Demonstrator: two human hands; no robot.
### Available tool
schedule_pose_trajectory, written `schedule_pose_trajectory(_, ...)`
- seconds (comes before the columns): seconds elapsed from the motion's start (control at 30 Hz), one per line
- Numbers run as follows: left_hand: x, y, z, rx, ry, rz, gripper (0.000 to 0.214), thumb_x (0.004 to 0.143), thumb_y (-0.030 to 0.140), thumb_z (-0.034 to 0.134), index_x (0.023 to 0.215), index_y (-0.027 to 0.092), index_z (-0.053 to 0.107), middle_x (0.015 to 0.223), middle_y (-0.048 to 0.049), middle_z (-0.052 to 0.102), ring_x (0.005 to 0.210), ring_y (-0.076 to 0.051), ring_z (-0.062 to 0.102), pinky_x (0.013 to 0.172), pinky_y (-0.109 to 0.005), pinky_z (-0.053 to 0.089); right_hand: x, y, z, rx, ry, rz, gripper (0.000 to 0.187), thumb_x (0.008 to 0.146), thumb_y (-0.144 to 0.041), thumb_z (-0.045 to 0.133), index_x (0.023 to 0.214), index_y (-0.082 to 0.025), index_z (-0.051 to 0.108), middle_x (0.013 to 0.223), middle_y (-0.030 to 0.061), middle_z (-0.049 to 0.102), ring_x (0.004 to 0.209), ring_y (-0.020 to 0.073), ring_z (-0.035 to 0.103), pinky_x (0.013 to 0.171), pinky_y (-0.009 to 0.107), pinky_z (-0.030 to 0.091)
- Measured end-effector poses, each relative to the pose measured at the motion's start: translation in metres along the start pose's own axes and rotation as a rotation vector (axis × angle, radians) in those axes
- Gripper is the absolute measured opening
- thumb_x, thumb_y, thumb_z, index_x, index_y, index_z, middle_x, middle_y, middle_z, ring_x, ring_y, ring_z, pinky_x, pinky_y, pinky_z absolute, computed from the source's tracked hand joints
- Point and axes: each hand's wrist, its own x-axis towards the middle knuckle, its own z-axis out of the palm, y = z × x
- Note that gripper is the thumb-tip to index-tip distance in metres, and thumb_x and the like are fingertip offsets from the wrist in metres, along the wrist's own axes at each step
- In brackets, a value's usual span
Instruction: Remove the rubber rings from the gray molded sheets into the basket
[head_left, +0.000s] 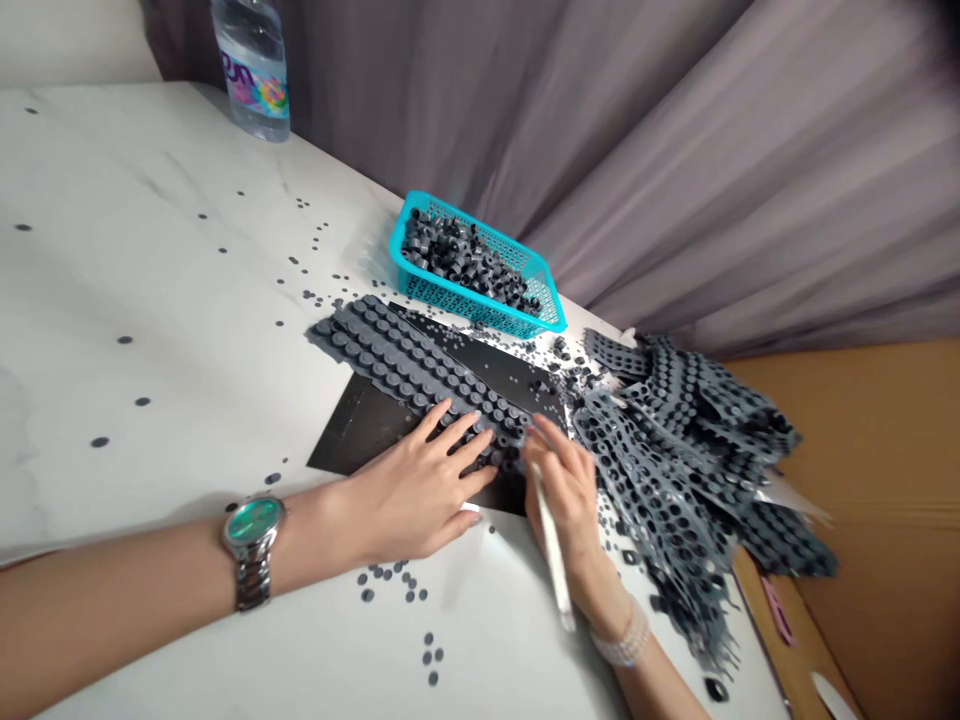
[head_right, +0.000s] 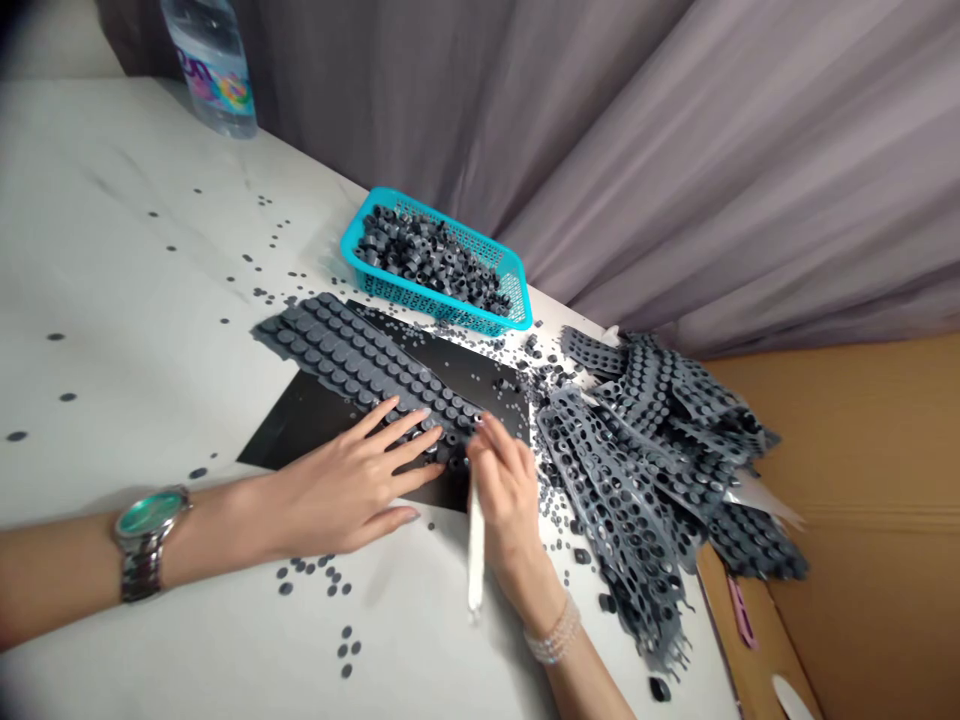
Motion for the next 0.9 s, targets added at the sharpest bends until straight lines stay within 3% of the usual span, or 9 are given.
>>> schedule_pose_trajectory(0.1, -0.001, 0.000, 0.001, -0.004, -0.003, 0.001, 0.046, 0.094, 0.046, 0.042, 0.128, 0.019, 0.056, 0.142, -0.0145, 0.049, 0.136, -0.035, 0.037, 0.111, -0.058, 0.019, -0.005, 0.016, -0.006, -0.086, 0.131, 0.255, 0.011, 0.093, -0.017, 0.049, 0.094, -0.020, 0.060, 0.111, 0.0127, 0.069, 0.116, 0.0271, 0.060, 0.089, 0.045, 0.048)
schedule_pose_trajectory(0.27, -0.002, -0.001, 0.000, -0.021, -0.004, 0.009, 0.045, 0.093, 0.045, 0.045, 0.128, 0.019, 0.056, 0.143, -0.0170, 0.047, 0.136, -0.036, 0.037, 0.111, -0.058, 0.020, -0.018, 0.027, -0.014, -0.007, 0.034, 0.319, 0.012, 0.093, -0.025, 0.051, 0.092, -0.021, 0.062, 0.113, 0.0123, 0.068, 0.131, 0.0292, 0.048, 0.096, 0.052, 0.047)
schedule_pose_trajectory(0.4, -0.003, 0.001, -0.001, -0.017, 0.018, 0.010, 0.045, 0.093, 0.044, 0.045, 0.127, 0.018, 0.056, 0.142, -0.0186, 0.049, 0.136, -0.035, 0.037, 0.111, -0.057, 0.022, -0.011, 0.014, -0.006, 0.120, -0.038, 0.225, 0.011, 0.092, -0.020, 0.052, 0.094, -0.021, 0.062, 0.129, 0.0141, 0.060, 0.125, 0.0244, 0.053, 0.094, 0.043, 0.051)
schedule_pose_trajectory(0.53, -0.004, 0.002, -0.001, 0.014, 0.029, -0.004, 0.047, 0.093, 0.045, 0.046, 0.127, 0.014, 0.057, 0.137, -0.0198, 0.052, 0.133, -0.034, 0.041, 0.111, -0.055, 0.023, 0.003, 0.005, 0.003, 0.144, -0.080, 0.071, 0.012, 0.091, -0.015, 0.053, 0.094, -0.022, 0.061, 0.119, 0.0115, 0.066, 0.124, 0.0249, 0.055, 0.095, 0.045, 0.050)
schedule_pose_trajectory(0.9, -0.004, 0.002, 0.001, 0.032, 0.045, 0.012, 0.047, 0.095, 0.045, 0.041, 0.122, 0.013, 0.061, 0.136, -0.0196, 0.054, 0.132, -0.034, 0.043, 0.110, -0.054, 0.022, 0.011, 0.010, 0.005, 0.080, -0.094, -0.120, 0.018, 0.090, -0.010, 0.054, 0.100, -0.024, 0.059, 0.113, 0.0085, 0.071, 0.123, 0.0243, 0.055, 0.087, 0.041, 0.049)
